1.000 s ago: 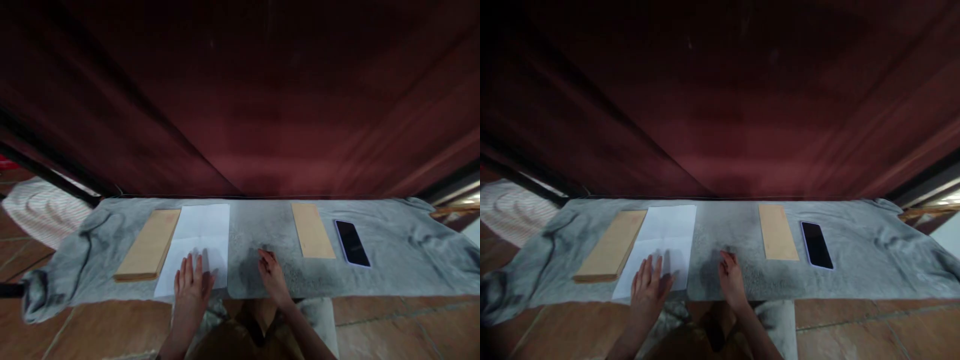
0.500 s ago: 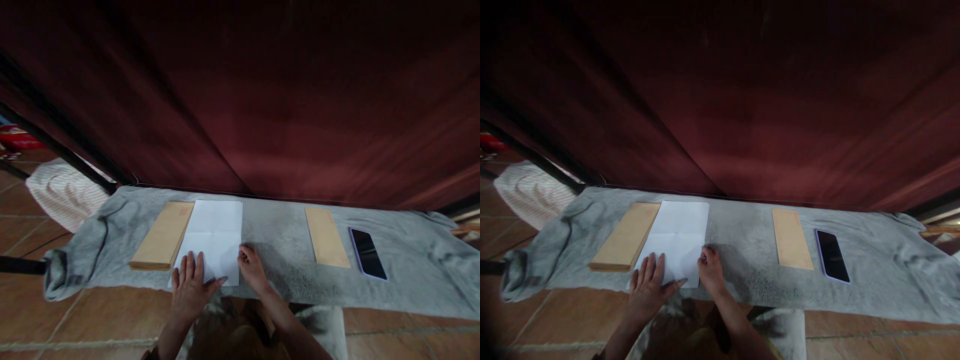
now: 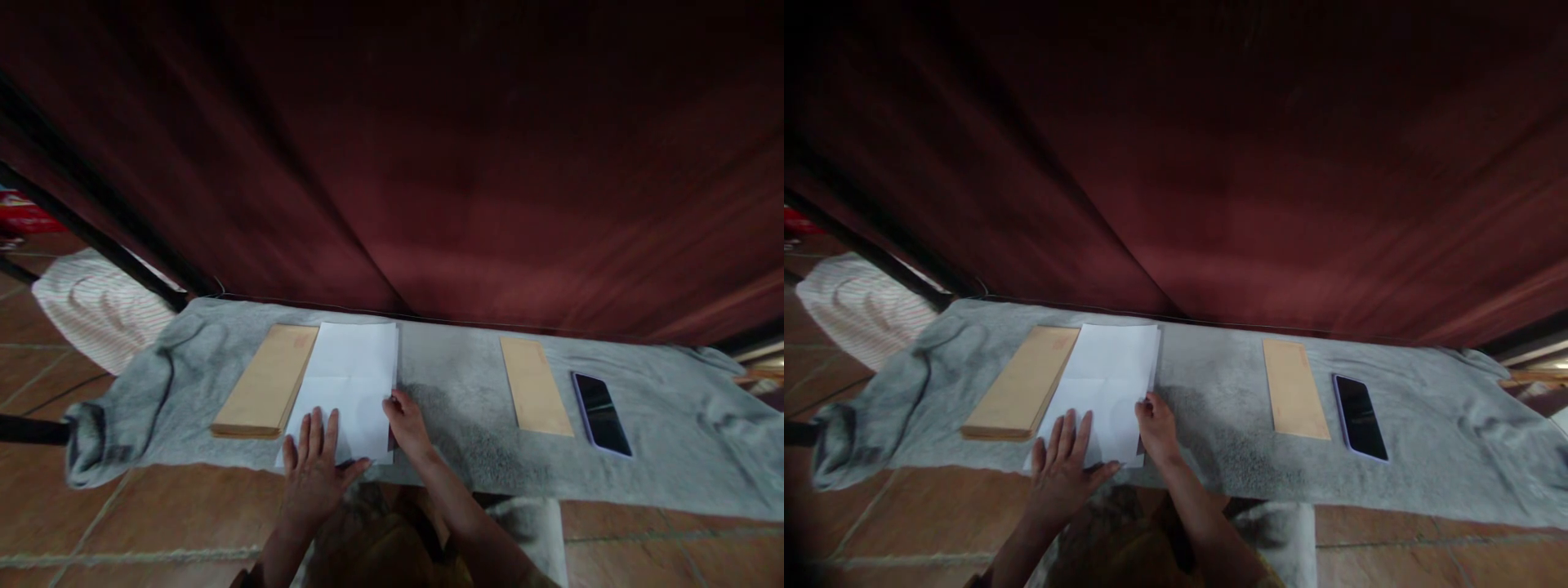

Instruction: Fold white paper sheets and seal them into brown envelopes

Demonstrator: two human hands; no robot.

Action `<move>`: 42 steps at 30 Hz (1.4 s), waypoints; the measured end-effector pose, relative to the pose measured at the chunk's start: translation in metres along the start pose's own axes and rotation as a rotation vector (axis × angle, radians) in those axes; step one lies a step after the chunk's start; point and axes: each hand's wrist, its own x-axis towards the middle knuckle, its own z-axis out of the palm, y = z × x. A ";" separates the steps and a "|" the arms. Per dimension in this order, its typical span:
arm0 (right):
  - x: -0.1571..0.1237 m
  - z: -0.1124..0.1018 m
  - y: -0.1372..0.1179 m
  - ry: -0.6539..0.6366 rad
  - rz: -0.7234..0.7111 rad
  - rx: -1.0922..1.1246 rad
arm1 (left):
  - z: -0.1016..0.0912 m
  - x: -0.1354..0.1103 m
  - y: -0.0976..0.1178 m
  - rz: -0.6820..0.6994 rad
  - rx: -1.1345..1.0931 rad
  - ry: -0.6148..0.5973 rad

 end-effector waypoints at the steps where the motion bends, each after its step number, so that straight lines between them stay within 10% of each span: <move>1: 0.002 0.002 -0.001 0.004 -0.009 -0.023 | 0.000 0.000 0.000 0.004 -0.004 0.000; 9: 0.010 -0.008 0.008 0.064 -0.065 0.102 | -0.026 0.002 0.004 0.082 -0.191 0.147; 19: -0.019 -0.124 0.062 0.256 0.021 0.296 | -0.028 0.018 0.027 -0.073 -0.549 0.041; 25: -0.031 -0.169 0.086 0.298 0.051 0.262 | -0.016 0.024 0.056 0.142 -0.575 -0.031; 42: -0.047 -0.198 0.090 0.302 0.145 0.308 | 0.009 0.062 0.146 0.539 -0.470 -0.191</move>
